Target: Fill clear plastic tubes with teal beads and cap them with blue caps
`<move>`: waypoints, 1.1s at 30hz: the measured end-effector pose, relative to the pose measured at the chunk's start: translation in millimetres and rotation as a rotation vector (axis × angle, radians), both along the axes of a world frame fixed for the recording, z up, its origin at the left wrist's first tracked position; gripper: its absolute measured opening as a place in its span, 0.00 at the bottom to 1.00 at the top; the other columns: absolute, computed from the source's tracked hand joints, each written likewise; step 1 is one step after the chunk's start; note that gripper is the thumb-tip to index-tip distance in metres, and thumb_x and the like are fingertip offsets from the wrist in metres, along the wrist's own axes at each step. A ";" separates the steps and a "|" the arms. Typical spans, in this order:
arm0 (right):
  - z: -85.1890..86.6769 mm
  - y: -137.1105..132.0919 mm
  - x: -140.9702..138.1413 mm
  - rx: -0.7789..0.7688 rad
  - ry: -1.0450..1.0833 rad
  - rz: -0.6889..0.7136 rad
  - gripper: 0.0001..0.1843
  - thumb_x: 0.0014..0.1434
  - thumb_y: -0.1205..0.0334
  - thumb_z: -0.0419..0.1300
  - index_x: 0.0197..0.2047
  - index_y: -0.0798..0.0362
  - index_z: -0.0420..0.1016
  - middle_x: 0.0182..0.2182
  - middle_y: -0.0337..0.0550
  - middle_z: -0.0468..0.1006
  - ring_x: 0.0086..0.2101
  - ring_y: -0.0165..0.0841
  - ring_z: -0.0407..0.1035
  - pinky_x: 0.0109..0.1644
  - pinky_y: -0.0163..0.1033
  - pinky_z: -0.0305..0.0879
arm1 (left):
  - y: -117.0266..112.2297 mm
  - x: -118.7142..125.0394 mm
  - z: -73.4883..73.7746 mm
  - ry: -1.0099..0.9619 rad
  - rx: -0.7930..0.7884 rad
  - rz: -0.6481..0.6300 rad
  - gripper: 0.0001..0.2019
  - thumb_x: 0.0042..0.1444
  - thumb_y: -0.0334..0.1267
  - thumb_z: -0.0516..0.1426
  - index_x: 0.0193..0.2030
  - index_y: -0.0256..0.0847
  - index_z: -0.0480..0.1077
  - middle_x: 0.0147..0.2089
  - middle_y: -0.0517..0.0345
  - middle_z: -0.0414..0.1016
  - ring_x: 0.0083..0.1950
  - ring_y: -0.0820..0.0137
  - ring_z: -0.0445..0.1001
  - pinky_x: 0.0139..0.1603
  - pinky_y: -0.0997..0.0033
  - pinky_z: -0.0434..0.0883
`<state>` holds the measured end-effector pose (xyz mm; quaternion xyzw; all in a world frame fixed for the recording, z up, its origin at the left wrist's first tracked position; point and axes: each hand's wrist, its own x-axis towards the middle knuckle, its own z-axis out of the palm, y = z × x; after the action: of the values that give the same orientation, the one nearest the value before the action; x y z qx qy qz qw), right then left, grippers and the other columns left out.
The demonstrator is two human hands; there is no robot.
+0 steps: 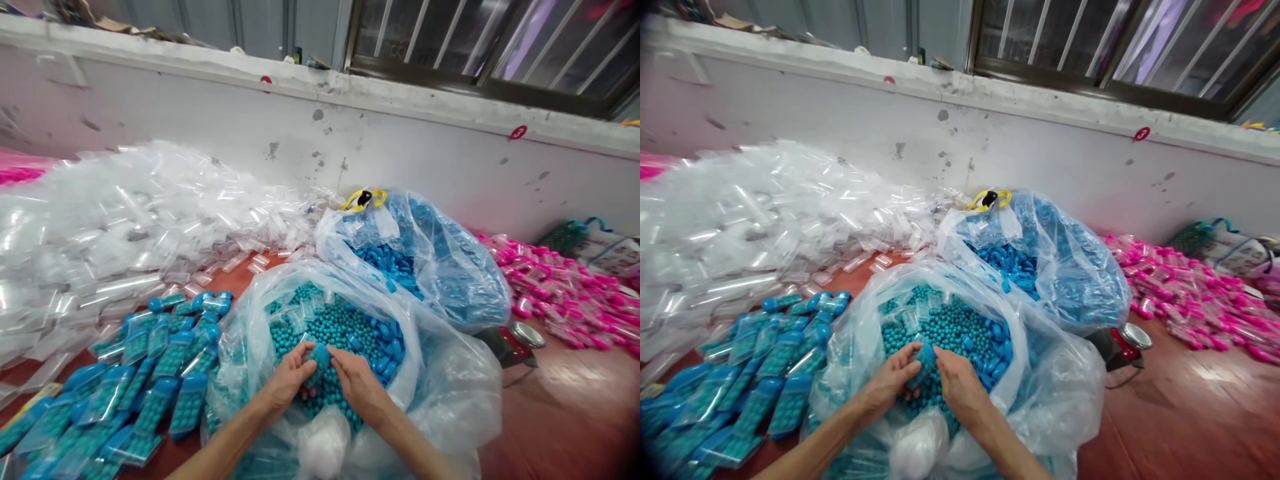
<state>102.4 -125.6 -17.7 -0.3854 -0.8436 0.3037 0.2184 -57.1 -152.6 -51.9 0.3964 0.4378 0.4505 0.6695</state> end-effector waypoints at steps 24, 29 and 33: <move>7.5 12.8 18.1 -0.660 0.382 -0.123 0.17 0.46 0.60 0.58 0.41 0.53 0.70 0.22 0.33 0.68 0.19 0.25 0.60 0.24 0.32 0.60 | -0.4 4.8 27.5 0.140 0.029 -0.002 0.20 0.47 0.49 0.56 0.43 0.40 0.59 0.21 0.71 0.60 0.12 0.83 0.57 0.11 0.82 0.54; 15.4 13.9 7.3 -0.536 0.404 -0.123 0.18 0.51 0.60 0.55 0.47 0.53 0.68 0.26 0.37 0.70 0.26 0.29 0.66 0.31 0.36 0.64 | -9.4 9.0 30.0 0.228 0.001 0.018 0.19 0.51 0.47 0.52 0.48 0.41 0.58 0.27 0.66 0.64 0.13 0.81 0.59 0.12 0.81 0.56; 20.9 -1.5 -1.2 -0.286 0.138 -0.038 0.18 0.55 0.63 0.52 0.50 0.53 0.66 0.38 0.44 0.73 0.38 0.34 0.67 0.44 0.40 0.63 | -11.3 13.3 34.8 0.274 -0.005 0.188 0.24 0.53 0.44 0.51 0.56 0.42 0.54 0.32 0.62 0.68 0.20 0.77 0.65 0.18 0.78 0.62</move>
<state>101.2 -127.1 3.3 -0.4065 -0.7673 0.4423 0.2245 -43.7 -163.9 -17.1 0.4095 0.5615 0.4518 0.5593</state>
